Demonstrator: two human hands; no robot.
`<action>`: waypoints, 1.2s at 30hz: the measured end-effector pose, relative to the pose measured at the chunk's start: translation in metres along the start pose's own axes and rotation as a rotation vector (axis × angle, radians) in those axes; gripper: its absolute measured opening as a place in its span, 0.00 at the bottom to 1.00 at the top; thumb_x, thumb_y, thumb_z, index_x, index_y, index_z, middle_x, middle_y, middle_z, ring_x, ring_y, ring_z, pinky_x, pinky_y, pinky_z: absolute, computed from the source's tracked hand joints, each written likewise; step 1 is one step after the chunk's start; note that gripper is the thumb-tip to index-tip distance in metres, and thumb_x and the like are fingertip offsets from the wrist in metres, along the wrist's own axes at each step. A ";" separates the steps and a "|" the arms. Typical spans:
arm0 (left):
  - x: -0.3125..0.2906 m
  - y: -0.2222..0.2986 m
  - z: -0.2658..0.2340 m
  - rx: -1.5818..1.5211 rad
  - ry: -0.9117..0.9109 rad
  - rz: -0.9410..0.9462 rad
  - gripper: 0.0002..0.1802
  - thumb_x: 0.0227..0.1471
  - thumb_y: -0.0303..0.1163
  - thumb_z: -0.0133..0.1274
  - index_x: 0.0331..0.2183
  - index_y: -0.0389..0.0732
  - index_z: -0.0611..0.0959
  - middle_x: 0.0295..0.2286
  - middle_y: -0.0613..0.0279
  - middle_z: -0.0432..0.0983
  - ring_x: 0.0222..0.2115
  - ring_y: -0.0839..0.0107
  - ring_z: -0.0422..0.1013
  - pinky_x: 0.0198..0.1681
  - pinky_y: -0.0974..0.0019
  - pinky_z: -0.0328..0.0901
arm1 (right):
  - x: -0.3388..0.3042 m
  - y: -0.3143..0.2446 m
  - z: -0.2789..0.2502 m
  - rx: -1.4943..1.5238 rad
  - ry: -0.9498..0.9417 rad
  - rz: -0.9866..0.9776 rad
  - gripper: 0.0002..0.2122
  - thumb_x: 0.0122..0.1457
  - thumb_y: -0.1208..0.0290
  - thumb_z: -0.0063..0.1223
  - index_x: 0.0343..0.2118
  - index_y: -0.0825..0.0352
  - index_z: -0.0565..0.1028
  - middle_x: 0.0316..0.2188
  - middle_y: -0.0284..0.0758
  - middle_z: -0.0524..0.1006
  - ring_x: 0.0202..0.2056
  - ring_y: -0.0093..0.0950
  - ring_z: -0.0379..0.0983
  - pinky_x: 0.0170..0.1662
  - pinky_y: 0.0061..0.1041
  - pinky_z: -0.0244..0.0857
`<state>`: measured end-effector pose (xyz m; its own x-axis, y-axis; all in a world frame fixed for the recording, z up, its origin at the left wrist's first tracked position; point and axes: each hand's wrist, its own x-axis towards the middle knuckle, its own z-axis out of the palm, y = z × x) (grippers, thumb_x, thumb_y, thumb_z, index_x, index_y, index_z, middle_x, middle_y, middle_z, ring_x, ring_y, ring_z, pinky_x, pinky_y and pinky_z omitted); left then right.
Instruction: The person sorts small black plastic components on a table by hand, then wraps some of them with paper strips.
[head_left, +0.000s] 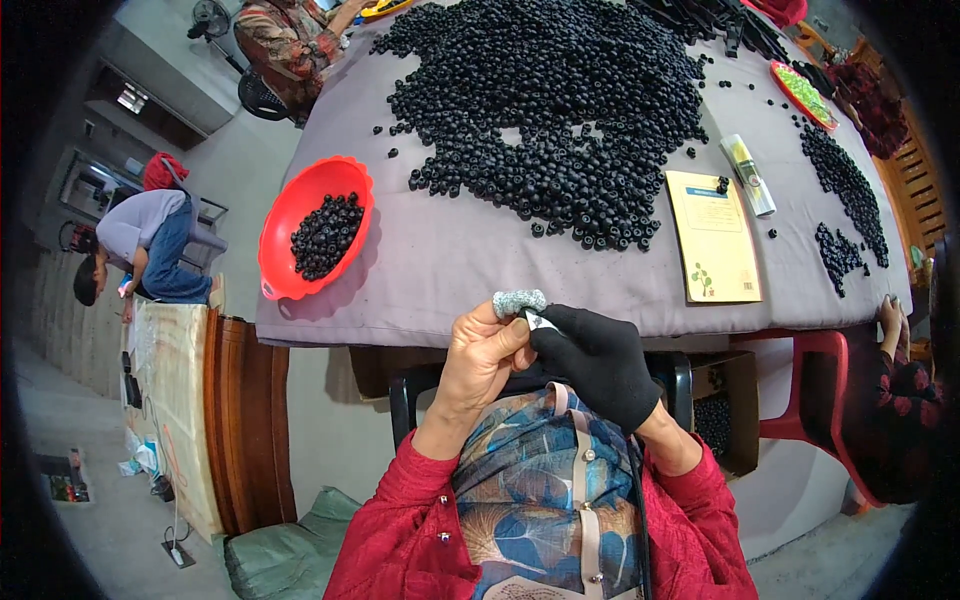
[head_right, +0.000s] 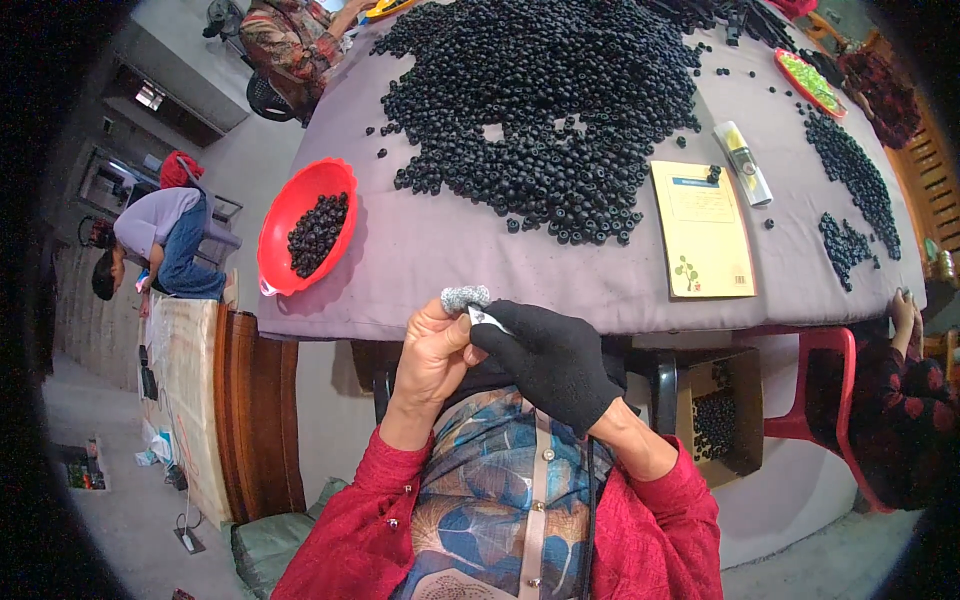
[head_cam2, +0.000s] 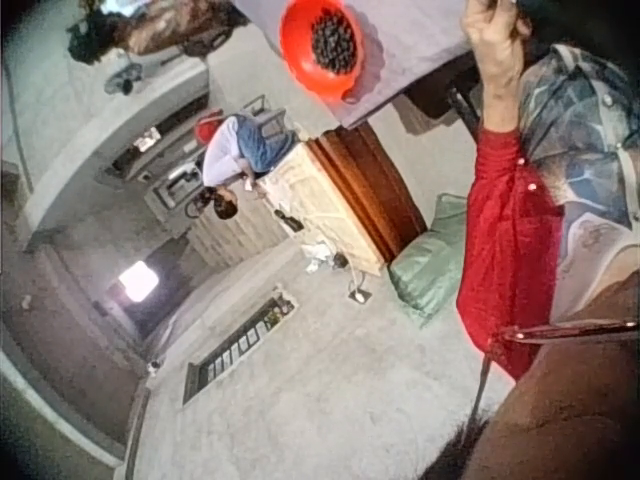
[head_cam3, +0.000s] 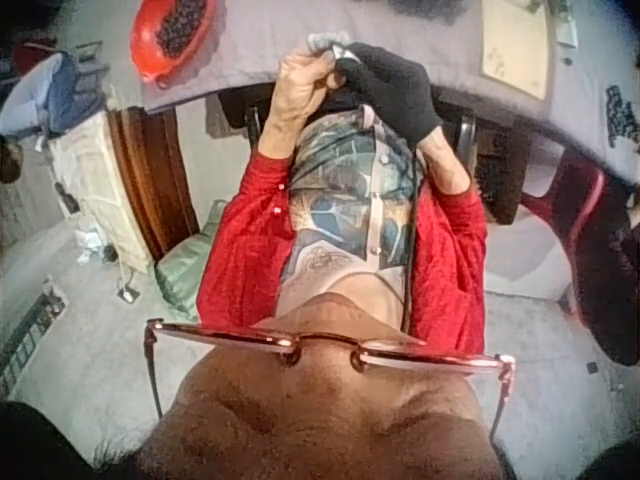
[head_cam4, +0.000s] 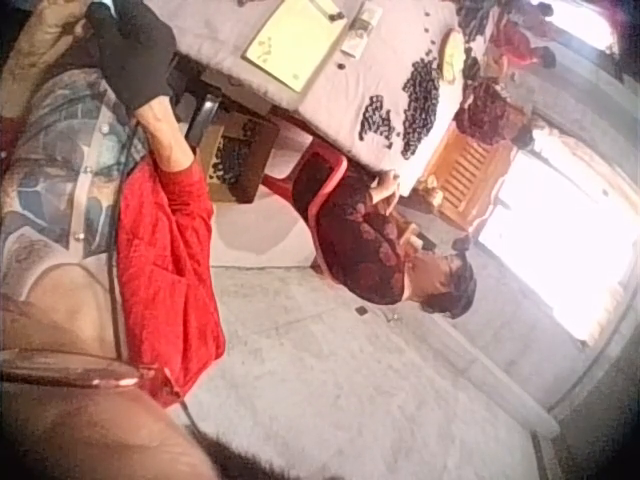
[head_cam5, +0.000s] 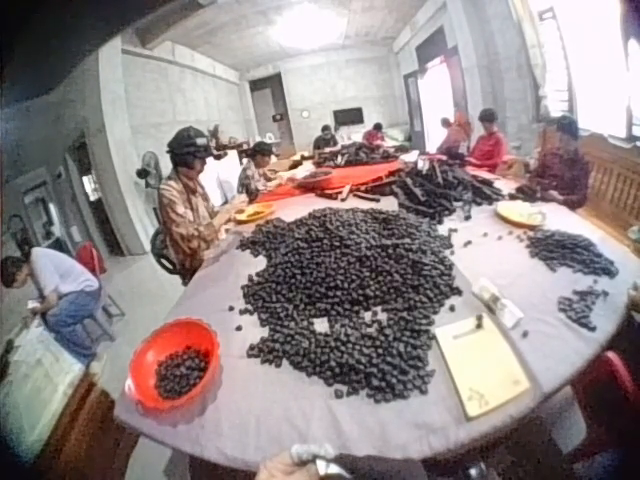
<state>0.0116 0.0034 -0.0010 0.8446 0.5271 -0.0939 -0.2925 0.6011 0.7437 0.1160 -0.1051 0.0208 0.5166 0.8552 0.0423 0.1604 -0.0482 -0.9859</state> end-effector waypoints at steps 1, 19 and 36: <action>0.000 0.000 0.000 0.006 -0.001 0.000 0.09 0.49 0.25 0.49 0.36 0.36 0.77 0.21 0.66 0.72 0.16 0.83 0.63 0.20 0.82 0.60 | 0.000 0.001 0.000 0.025 -0.004 0.011 0.11 0.50 0.68 0.53 0.37 0.66 0.74 0.25 0.38 0.76 0.27 0.23 0.74 0.31 0.20 0.66; 0.003 -0.004 0.000 -0.088 -0.023 -0.024 0.10 0.48 0.26 0.49 0.36 0.37 0.76 0.25 0.64 0.73 0.18 0.81 0.64 0.21 0.81 0.59 | 0.003 0.005 0.000 0.057 0.003 0.002 0.11 0.50 0.72 0.52 0.37 0.68 0.74 0.25 0.38 0.76 0.26 0.22 0.73 0.30 0.20 0.65; 0.004 0.001 -0.009 -0.204 -0.065 -0.095 0.11 0.48 0.28 0.50 0.37 0.39 0.76 0.23 0.65 0.73 0.17 0.81 0.64 0.23 0.78 0.61 | 0.002 0.005 0.002 -0.052 0.017 -0.139 0.12 0.47 0.71 0.56 0.36 0.65 0.74 0.25 0.38 0.75 0.25 0.28 0.74 0.28 0.22 0.66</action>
<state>0.0106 0.0112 -0.0068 0.8977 0.4268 -0.1098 -0.2894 0.7587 0.5836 0.1161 -0.1030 0.0159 0.5007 0.8465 0.1808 0.2745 0.0428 -0.9606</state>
